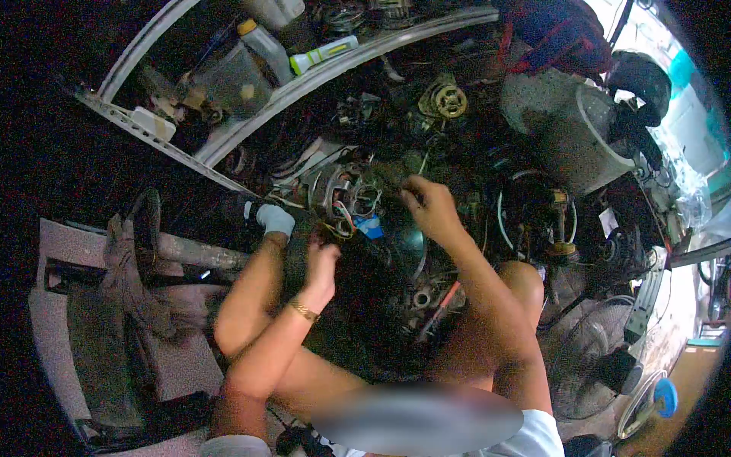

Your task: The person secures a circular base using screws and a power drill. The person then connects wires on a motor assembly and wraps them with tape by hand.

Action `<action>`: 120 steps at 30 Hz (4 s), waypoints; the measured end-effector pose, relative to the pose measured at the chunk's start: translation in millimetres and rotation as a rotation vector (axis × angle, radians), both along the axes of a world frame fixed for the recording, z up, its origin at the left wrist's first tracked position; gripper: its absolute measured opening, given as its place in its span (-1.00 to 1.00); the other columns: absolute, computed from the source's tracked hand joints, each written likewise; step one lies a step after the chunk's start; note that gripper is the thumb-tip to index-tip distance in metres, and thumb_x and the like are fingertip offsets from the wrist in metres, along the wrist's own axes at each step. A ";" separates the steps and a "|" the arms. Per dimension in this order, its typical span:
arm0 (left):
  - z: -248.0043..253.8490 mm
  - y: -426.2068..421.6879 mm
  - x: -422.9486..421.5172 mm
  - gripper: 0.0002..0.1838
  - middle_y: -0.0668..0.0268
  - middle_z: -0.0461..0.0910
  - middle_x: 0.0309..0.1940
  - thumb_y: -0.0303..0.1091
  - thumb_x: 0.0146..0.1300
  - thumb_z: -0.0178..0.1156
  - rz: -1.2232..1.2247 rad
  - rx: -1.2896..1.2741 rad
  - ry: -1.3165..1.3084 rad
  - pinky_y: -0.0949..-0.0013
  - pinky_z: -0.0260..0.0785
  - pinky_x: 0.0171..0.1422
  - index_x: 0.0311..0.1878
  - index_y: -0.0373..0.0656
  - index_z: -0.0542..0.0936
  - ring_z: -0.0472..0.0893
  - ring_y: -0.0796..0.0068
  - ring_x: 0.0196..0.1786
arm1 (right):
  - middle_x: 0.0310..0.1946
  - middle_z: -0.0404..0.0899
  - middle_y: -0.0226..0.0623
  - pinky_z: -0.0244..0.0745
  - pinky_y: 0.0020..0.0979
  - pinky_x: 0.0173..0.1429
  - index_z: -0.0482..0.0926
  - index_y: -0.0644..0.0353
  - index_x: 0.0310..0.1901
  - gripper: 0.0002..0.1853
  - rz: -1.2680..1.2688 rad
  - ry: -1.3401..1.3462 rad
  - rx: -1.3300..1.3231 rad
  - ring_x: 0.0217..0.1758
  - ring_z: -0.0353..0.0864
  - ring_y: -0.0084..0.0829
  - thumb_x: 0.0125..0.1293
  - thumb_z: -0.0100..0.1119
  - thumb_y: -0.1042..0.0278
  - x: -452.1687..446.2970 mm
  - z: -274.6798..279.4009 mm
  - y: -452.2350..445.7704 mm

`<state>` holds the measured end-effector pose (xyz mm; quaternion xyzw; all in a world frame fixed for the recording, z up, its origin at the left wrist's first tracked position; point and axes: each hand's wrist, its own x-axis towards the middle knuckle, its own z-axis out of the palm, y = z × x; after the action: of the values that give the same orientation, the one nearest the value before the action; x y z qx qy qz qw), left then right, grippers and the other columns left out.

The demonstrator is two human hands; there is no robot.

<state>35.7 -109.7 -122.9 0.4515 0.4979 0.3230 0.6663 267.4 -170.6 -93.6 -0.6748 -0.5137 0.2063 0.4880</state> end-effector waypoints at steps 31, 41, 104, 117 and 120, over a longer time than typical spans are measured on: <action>-4.8 74.5 -30.0 -0.55 0.42 0.53 -0.02 -0.25 0.32 0.02 -0.805 -0.379 -0.220 0.42 0.44 -0.29 0.28 -0.01 0.32 0.52 0.62 -0.14 | 0.20 0.38 -0.30 0.12 -0.39 0.33 0.31 0.18 0.27 -0.55 0.190 0.298 0.063 0.22 0.30 -0.44 0.45 -0.17 0.15 -7.5 34.7 16.3; 69.1 74.1 -24.6 -0.55 0.41 0.60 -0.06 -0.60 0.07 0.16 -1.207 0.168 0.058 0.40 0.41 -0.03 0.10 -0.19 0.49 0.50 0.63 -0.06 | 0.22 0.36 -0.30 0.37 -0.24 0.20 0.21 0.16 0.33 -0.41 0.530 0.288 -0.193 0.17 0.43 -0.37 0.40 -0.09 -0.03 14.2 52.9 74.0; 66.7 -143.6 -53.3 -0.69 0.16 0.56 -0.13 -0.36 0.38 0.04 -0.168 -0.050 -0.646 0.32 0.38 0.13 0.14 -0.17 0.33 0.56 0.38 -0.06 | -0.10 0.56 -0.19 0.40 -0.43 0.07 0.47 0.29 -0.31 -0.75 -0.169 0.644 0.010 -0.04 0.52 -0.45 0.03 0.39 0.53 -180.9 8.9 -193.9; 37.6 -145.5 -66.0 -0.84 0.36 0.54 -0.29 -0.50 0.32 0.08 -0.115 0.061 -0.341 0.53 0.44 -0.09 -0.06 -0.21 0.40 0.53 0.65 -0.24 | -0.29 0.55 -0.18 0.49 -0.41 -0.30 0.63 0.20 -0.23 -0.74 0.016 -0.215 0.183 -0.33 0.59 -0.30 -0.03 0.36 0.55 -149.3 40.8 -136.1; 37.7 -144.1 -63.2 -0.87 0.39 0.53 -0.28 -0.52 0.31 0.09 -0.074 0.156 -0.309 0.59 0.40 -0.11 -0.10 -0.22 0.43 0.50 0.71 -0.24 | -0.31 0.54 -0.18 0.50 -0.37 -0.28 0.63 0.20 -0.23 -0.72 0.067 -0.285 0.190 -0.33 0.59 -0.24 -0.05 0.37 0.54 -152.7 47.8 -123.5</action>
<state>-27.5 -253.8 -85.2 0.4649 0.3459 0.4017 0.7091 114.7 -294.1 -45.8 -0.6304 -0.6173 0.0751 0.4646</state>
